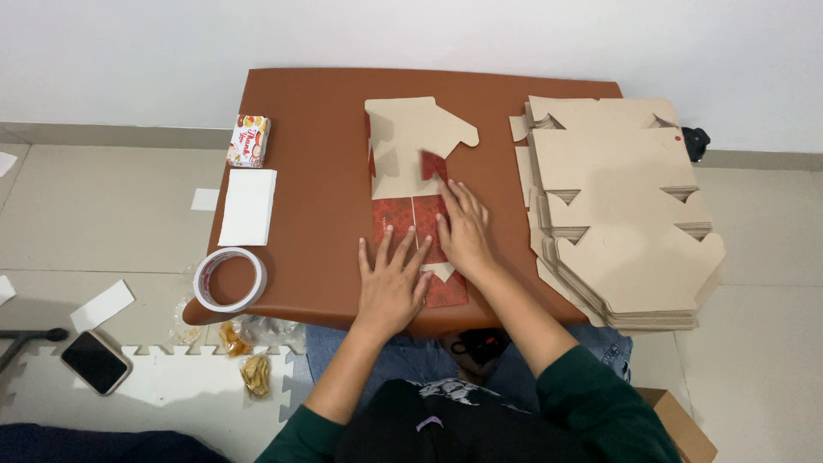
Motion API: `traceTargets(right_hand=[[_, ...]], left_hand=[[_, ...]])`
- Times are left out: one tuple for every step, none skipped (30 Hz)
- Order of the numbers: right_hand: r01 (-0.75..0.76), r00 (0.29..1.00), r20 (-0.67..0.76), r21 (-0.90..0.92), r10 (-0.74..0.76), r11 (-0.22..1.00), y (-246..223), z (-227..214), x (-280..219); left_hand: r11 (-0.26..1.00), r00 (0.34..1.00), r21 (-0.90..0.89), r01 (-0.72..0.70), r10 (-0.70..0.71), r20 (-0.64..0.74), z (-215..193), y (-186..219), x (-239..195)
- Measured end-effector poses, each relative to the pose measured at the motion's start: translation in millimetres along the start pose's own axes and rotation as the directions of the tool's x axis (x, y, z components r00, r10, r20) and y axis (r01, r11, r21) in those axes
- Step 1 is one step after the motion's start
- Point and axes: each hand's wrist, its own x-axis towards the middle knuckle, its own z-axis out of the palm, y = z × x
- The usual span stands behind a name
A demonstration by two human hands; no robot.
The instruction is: Assembling cardboard boxes by folding and tucking tabs from flat templates on a work table.
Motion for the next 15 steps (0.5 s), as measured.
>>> traceTargets(right_hand=[[-0.002,1.0,0.001,0.0,0.002,1.0,-2.6,-2.5,-0.4],[0.023,0.999,0.027,-0.062,-0.022,0.998,-5.7,-4.8,0.2],[0.05,0.998,0.054,-0.123,-0.043,0.991,-8.9,-7.2,0.7],[0.05,0.998,0.055,-0.122,-0.044,0.991,-7.3,-5.4,4.2],[0.053,0.996,0.079,-0.149,-0.041,0.987,-5.8,-3.6,7.5],[0.055,0.994,0.103,-0.177,-0.037,0.983,-4.0,-1.9,10.2],[0.053,0.994,0.104,-0.176,-0.035,0.983,-1.1,1.2,15.9],[0.074,0.992,0.114,-0.171,-0.054,0.983,2.3,3.8,22.0],[0.094,0.99,0.124,-0.166,-0.073,0.982,5.5,6.3,28.1],[0.095,0.99,0.123,-0.166,-0.075,0.982,9.3,10.6,36.7],[0.09,0.994,0.072,-0.194,-0.077,0.977,12.8,14.8,45.2],[0.086,0.996,0.021,-0.22,-0.083,0.972,15.5,19.8,54.2],[0.089,0.996,0.02,-0.218,-0.087,0.972,24.6,25.9,62.6],[0.084,0.99,-0.086,-0.244,-0.108,0.966,34.1,31.7,70.1],[0.076,0.973,-0.191,-0.269,-0.13,0.96,43.7,37.6,77.8]], left_hand=[[1.0,1.0,-0.001,-0.001,0.001,0.002,0.0,0.8,-0.3],[1.0,1.0,0.005,-0.002,0.002,-0.001,-0.5,1.1,-0.3],[1.0,1.0,0.011,-0.003,0.004,-0.003,-1.1,1.4,-0.3],[1.0,1.0,0.012,-0.003,0.003,-0.002,-1.2,1.0,-0.1],[1.0,1.0,0.013,0.001,-0.001,0.003,-1.2,0.6,0.1],[1.0,1.0,0.013,0.003,-0.004,0.009,-0.9,0.6,0.0],[1.0,1.0,0.012,0.003,-0.003,0.011,0.2,0.0,-0.3],[1.0,1.0,0.014,0.0,-0.001,0.006,1.4,-0.3,0.2],[1.0,1.0,0.015,-0.002,0.002,0.002,2.4,-0.6,0.5],[1.0,1.0,0.015,-0.002,0.002,0.0,2.4,-0.3,0.5],[1.0,1.0,0.01,-0.003,0.003,0.0,2.1,-0.1,0.4],[1.0,1.0,0.007,-0.002,0.002,-0.001,1.6,-0.6,0.0],[1.0,1.0,0.009,0.0,0.0,-0.003,0.4,-0.6,0.1],[1.0,1.0,0.011,-0.001,0.001,0.001,-0.4,-0.2,-0.1],[1.0,1.0,0.012,-0.002,0.002,0.006,-1.3,0.3,-0.1]])
